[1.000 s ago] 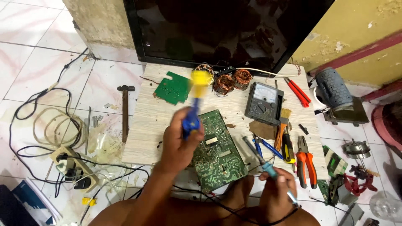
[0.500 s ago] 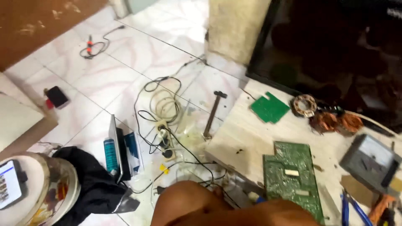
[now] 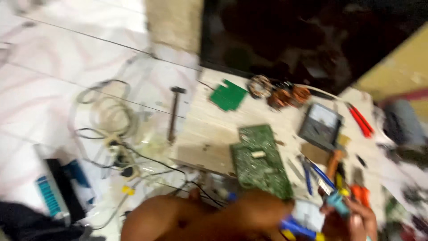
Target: The person sits on the floor at a low table and uses a soldering iron and a blue desoldering pump to remove solder from a green circuit board, working on the board on the table and on their lap. They reposition and turn the board, hold it steady with one hand while heating joints, and set the board back on the table to continue.
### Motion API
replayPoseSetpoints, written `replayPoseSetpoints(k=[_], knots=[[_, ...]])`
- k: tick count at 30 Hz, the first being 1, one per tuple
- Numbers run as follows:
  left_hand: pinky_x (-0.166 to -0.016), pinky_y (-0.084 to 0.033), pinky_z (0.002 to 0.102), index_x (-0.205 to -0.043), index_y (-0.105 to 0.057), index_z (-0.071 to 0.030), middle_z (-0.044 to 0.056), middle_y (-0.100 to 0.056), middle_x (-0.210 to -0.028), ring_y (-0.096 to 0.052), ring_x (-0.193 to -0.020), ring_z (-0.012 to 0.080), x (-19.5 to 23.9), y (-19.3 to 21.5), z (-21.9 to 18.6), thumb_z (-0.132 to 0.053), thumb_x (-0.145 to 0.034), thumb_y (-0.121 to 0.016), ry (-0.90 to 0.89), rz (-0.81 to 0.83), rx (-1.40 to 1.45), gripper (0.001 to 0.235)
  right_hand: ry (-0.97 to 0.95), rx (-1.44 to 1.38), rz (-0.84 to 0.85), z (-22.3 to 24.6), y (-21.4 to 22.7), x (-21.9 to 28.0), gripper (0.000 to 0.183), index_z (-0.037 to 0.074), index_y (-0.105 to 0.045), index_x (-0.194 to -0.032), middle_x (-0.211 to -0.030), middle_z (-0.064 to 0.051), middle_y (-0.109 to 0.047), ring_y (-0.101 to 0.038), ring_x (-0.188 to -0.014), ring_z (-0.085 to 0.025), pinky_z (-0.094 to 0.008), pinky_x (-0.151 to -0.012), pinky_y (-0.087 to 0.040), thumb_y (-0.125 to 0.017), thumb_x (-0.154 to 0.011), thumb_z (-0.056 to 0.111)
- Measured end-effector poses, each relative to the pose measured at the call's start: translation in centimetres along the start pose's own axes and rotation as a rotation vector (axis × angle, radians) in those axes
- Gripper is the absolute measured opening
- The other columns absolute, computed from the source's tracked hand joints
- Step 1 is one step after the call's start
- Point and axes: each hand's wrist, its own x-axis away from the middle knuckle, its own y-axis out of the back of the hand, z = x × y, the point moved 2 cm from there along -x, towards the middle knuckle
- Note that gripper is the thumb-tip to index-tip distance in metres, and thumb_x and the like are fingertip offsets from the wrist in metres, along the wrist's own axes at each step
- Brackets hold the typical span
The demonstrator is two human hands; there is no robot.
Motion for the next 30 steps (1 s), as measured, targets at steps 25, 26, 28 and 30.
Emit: replayPoseSetpoints(k=[25,26,28,30], knots=[[-0.071,-0.055,0.030,-0.139,-0.043,-0.010,0.003,-0.064,-0.091,-0.063,-0.074,0.0135,-4.9,9.0,9.2,-0.033,-0.100,-0.060,0.004,-1.042,0.428,0.048,-0.361,0.195,-0.254,-5.2,-9.4,2.2,0.020,-0.009,-0.063,-0.113,-0.096,-0.021,-0.068,-0.065,-0.080,-0.025,-0.036,-0.084,-0.054,-0.058,-0.094,-0.003],[-0.071,-0.055,0.030,-0.139,-0.043,-0.010,0.003,-0.064,-0.091,-0.063,-0.074,0.0135,-4.8,9.0,9.1,-0.033,-0.100,-0.060,0.004,-1.044,0.429,0.048,-0.361,0.196,-0.253,-5.2,-9.5,2.0,0.020,-0.009,-0.063,-0.113,-0.096,-0.021,-0.068,-0.065,-0.080,-0.025,-0.036,-0.084,-0.054,-0.058,-0.094,-0.003],[-0.071,-0.055,0.030,-0.137,-0.043,-0.009,0.004,-0.063,-0.092,-0.062,-0.075,0.0135,-4.7,8.9,8.8,-0.033,-0.100,-0.059,-0.029,-1.048,0.420,0.047,-0.384,0.211,-0.287,-5.0,-9.8,1.9,0.020,-0.010,-0.062,-0.112,-0.103,-0.025,-0.068,-0.064,-0.081,-0.025,-0.034,-0.080,-0.054,-0.057,-0.094,-0.003],[-0.072,-0.056,0.030,-0.137,-0.042,-0.009,0.004,-0.065,-0.094,-0.063,-0.076,0.0133,-4.7,8.7,8.6,-0.031,-0.101,-0.058,-0.041,-1.048,0.427,0.045,-0.408,0.252,-0.286,-4.6,-10.4,1.6,0.020,-0.010,-0.063,-0.111,-0.099,-0.025,-0.069,-0.064,-0.079,-0.026,-0.036,-0.079,-0.054,-0.057,-0.093,-0.003]])
